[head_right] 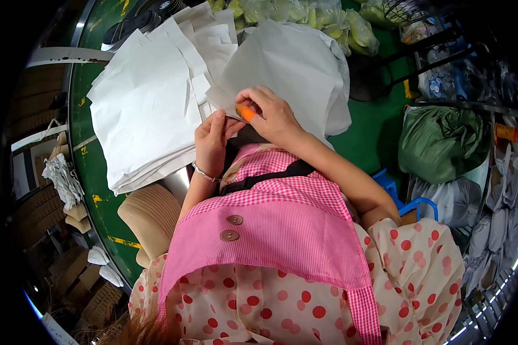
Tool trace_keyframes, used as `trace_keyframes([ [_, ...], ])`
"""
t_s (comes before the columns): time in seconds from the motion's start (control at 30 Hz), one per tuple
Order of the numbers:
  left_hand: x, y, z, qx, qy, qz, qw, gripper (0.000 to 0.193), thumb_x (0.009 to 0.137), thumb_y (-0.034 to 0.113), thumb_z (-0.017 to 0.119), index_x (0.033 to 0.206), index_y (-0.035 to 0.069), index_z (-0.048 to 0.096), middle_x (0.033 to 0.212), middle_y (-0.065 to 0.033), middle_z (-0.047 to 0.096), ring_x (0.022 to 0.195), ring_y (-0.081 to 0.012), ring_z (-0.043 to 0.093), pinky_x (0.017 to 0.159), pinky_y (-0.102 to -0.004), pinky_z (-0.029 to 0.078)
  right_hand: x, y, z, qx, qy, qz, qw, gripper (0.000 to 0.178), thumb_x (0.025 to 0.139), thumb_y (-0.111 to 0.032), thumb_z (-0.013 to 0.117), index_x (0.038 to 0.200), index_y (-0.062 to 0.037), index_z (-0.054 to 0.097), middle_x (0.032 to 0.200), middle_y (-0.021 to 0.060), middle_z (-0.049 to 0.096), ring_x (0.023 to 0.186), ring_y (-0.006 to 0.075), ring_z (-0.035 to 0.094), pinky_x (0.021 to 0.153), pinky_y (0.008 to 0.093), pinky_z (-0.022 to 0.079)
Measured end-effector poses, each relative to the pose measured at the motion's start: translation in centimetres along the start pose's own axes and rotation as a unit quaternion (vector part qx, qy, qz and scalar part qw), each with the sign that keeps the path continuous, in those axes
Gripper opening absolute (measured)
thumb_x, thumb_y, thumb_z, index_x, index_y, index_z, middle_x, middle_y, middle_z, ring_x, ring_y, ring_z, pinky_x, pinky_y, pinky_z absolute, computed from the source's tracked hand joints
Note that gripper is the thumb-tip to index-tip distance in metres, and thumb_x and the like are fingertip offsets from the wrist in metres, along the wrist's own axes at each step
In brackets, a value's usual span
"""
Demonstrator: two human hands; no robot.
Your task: The person inserts white paper into a black sneaker, then folds and wraps the shoe in white paper. The person repeats this process with a second sneaker and places the wrapped shoes into a white bag.
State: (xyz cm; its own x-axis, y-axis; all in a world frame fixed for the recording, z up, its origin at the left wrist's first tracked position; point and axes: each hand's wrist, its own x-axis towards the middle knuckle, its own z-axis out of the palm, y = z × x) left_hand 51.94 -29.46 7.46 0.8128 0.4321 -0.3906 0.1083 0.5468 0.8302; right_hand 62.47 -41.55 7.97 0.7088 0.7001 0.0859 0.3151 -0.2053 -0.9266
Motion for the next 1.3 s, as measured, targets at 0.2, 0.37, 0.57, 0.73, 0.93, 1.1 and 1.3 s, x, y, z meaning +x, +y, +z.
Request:
trace_keyframes([
  [0.2, -0.2, 0.1, 0.1, 0.043, -0.021, 0.012, 0.999, 0.026, 0.093, 0.015, 0.051, 0.100, -0.009, 0.059, 0.089, -0.0085, 0.063, 0.079, -0.0129, 0.061, 0.077, -0.0247, 0.052, 0.6, -0.5, 0.0, -0.095, 0.005, -0.041, 0.995, 0.032, 0.081, -0.020, 0.064, 0.107, -0.0041, 0.054, 0.096, 0.0090, 0.057, 0.083, 0.0252, 0.058, 0.074, 0.0325, 0.047],
  [0.37, 0.3, -0.6, 0.1, 0.056, 0.007, 0.011, 0.998, 0.023, 0.092, 0.011, 0.051, 0.102, -0.008, 0.060, 0.087, -0.0052, 0.062, 0.076, -0.0104, 0.060, 0.074, -0.0238, 0.053, 0.4, 1.2, 0.9, -0.082, 0.011, -0.043, 0.996, 0.031, 0.083, -0.026, 0.060, 0.104, -0.0035, 0.058, 0.096, 0.0152, 0.060, 0.087, 0.0330, 0.058, 0.075, 0.0371, 0.047],
  [0.57, 2.0, -3.2, -0.4, 0.067, 0.097, -0.055, 0.992, 0.020, 0.092, 0.017, 0.052, 0.093, -0.001, 0.061, 0.078, -0.0054, 0.061, 0.068, -0.0125, 0.063, 0.055, -0.0215, 0.052, 1.8, 2.8, -1.8, -0.090, 0.048, 0.112, 0.988, 0.024, 0.084, -0.020, 0.052, 0.099, -0.0034, 0.061, 0.083, 0.0204, 0.061, 0.075, 0.0376, 0.059, 0.065, 0.0407, 0.047],
  [0.73, 2.5, -9.0, -3.8, 0.070, 0.102, -0.183, 0.975, 0.021, 0.090, 0.017, 0.047, 0.088, -0.002, 0.057, 0.078, -0.0114, 0.062, 0.064, -0.0199, 0.065, 0.052, -0.0245, 0.053, 3.9, 7.6, -10.0, 0.007, 0.231, 0.136, 0.963, 0.024, 0.088, -0.014, 0.052, 0.103, 0.0017, 0.062, 0.079, 0.0010, 0.059, 0.074, 0.0073, 0.049, 0.067, 0.0240, 0.042],
  [0.93, 2.0, -19.4, -9.4, -0.019, 0.225, -0.221, 0.949, 0.013, 0.085, 0.008, 0.049, 0.085, -0.004, 0.055, 0.075, -0.0141, 0.062, 0.064, -0.0250, 0.066, 0.054, -0.0301, 0.057, 4.1, 6.4, -19.5, 0.001, 0.354, 0.111, 0.929, 0.028, 0.089, -0.017, 0.057, 0.111, -0.0010, 0.062, 0.088, -0.0014, 0.062, 0.078, 0.0052, 0.050, 0.070, 0.0198, 0.041],
  [1.1, 2.9, -23.3, -13.7, -0.109, 0.331, -0.190, 0.918, 0.010, 0.082, 0.002, 0.050, 0.074, -0.004, 0.051, 0.068, -0.0129, 0.057, 0.066, -0.0308, 0.065, 0.057, -0.0348, 0.059, 2.4, 0.9, -22.8, -0.035, 0.314, 0.034, 0.948, 0.028, 0.091, -0.014, 0.054, 0.115, -0.0016, 0.061, 0.094, -0.0012, 0.063, 0.083, 0.0045, 0.052, 0.075, 0.0177, 0.040],
  [1.3, 3.4, -22.5, -14.4, 0.377, 0.106, -0.259, 0.883, 0.027, 0.081, 0.021, 0.054, 0.097, 0.000, 0.062, 0.080, -0.0173, 0.065, 0.075, -0.0324, 0.065, 0.068, -0.0383, 0.054, 0.9, -4.3, -21.6, -0.127, 0.125, -0.029, 0.984, 0.027, 0.090, -0.010, 0.054, 0.114, 0.0009, 0.059, 0.096, 0.0010, 0.063, 0.086, 0.0067, 0.054, 0.078, 0.0198, 0.042],
])
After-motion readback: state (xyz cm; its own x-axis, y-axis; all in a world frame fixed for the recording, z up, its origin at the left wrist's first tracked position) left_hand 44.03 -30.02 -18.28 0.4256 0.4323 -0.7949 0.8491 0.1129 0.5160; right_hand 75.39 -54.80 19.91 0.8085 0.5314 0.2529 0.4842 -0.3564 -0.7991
